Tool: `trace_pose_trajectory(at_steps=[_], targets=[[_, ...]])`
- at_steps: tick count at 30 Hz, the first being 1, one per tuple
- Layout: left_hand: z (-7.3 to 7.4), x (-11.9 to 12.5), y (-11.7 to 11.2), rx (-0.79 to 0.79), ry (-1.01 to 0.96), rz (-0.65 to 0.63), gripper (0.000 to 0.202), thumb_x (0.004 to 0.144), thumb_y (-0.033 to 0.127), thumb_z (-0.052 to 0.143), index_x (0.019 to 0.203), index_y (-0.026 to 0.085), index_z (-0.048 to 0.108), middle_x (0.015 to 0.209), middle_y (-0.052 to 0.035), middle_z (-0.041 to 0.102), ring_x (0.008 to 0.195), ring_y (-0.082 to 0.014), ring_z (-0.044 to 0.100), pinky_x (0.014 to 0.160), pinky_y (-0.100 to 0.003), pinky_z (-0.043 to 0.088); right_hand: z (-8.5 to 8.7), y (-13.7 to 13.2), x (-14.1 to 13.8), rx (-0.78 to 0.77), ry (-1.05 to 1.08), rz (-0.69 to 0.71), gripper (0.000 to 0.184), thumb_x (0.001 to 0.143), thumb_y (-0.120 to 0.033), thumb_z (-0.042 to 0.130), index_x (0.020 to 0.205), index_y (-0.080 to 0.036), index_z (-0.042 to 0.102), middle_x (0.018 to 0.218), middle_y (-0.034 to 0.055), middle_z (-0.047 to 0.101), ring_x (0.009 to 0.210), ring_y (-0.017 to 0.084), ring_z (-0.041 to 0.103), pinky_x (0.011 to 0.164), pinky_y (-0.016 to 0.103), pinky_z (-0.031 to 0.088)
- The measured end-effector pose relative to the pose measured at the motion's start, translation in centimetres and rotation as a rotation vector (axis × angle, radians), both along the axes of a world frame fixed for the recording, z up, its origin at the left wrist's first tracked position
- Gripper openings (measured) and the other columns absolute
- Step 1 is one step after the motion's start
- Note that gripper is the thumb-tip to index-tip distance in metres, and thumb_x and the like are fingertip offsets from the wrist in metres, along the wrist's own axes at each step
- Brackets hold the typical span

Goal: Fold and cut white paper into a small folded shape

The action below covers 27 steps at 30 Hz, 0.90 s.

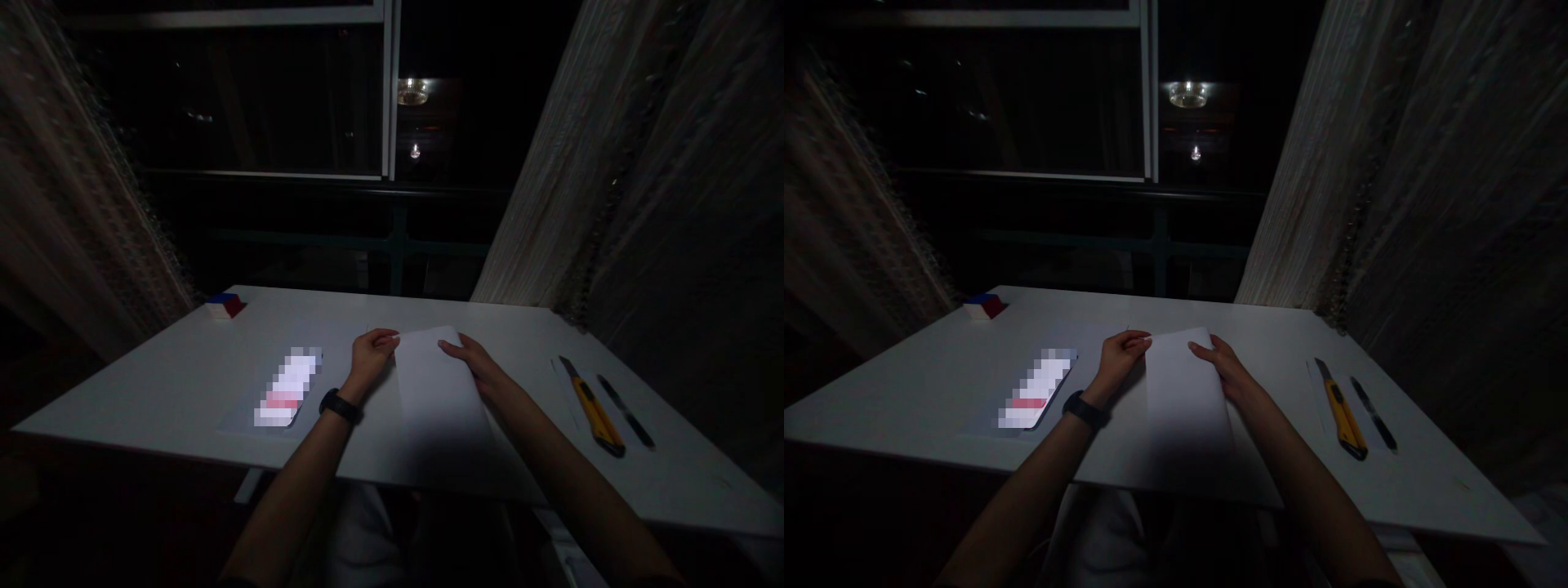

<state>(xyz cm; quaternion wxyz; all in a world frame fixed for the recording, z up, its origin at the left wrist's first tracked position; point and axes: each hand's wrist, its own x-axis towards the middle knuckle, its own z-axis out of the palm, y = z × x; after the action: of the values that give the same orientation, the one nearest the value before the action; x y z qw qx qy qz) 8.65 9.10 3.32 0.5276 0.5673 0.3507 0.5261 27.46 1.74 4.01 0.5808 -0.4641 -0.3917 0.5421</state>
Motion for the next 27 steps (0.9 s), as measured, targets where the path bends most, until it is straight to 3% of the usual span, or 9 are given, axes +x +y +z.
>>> trace_pose_trajectory(at_steps=[10,18,22,27], targets=[[-0.31,-0.12,0.44,-0.023,-0.005,-0.007,0.023,0.059,0.027,0.072,0.076,0.013,0.067,0.063,-0.0022,0.064,0.056,-0.0117,0.057,0.053,-0.022,0.046,-0.18,0.17,-0.36,0.082,-0.219,-0.208,0.060,0.048,-0.032,0.080,0.101,-0.021,0.052,0.086,0.0039,0.066,0.071,0.021,0.064,0.065,0.035,0.052],[-0.06,-0.19,0.22,-0.022,-0.035,-0.018,0.022,0.059,0.026,0.072,0.077,0.014,0.067,0.062,-0.0018,0.064,0.056,-0.0122,0.058,0.053,-0.023,0.047,0.27,-0.13,-0.28,0.178,-0.243,-0.176,0.087,0.049,-0.030,0.080,0.126,-0.030,0.037,0.093,0.0031,0.064,0.080,0.022,0.062,0.068,0.035,0.051],[-0.12,-0.10,0.27,-0.028,-0.007,-0.017,0.021,0.058,0.024,0.072,0.075,0.013,0.067,0.058,-0.0014,0.063,0.053,-0.0116,0.057,0.052,-0.022,0.045,0.31,-0.25,-0.16,0.184,-0.264,-0.116,0.075,0.050,-0.033,0.079,0.117,-0.029,0.044,0.082,0.0008,0.063,0.070,0.020,0.061,0.061,0.032,0.050],[-0.08,-0.07,0.11,-0.026,0.000,-0.055,0.021,0.058,0.026,0.072,0.074,0.013,0.067,0.060,-0.0015,0.062,0.053,-0.0105,0.055,0.050,-0.021,0.044,-0.34,0.22,0.17,0.158,-0.268,-0.214,0.052,0.054,-0.043,0.075,0.097,-0.023,0.052,0.073,-0.0008,0.061,0.059,0.016,0.057,0.054,0.029,0.045]])
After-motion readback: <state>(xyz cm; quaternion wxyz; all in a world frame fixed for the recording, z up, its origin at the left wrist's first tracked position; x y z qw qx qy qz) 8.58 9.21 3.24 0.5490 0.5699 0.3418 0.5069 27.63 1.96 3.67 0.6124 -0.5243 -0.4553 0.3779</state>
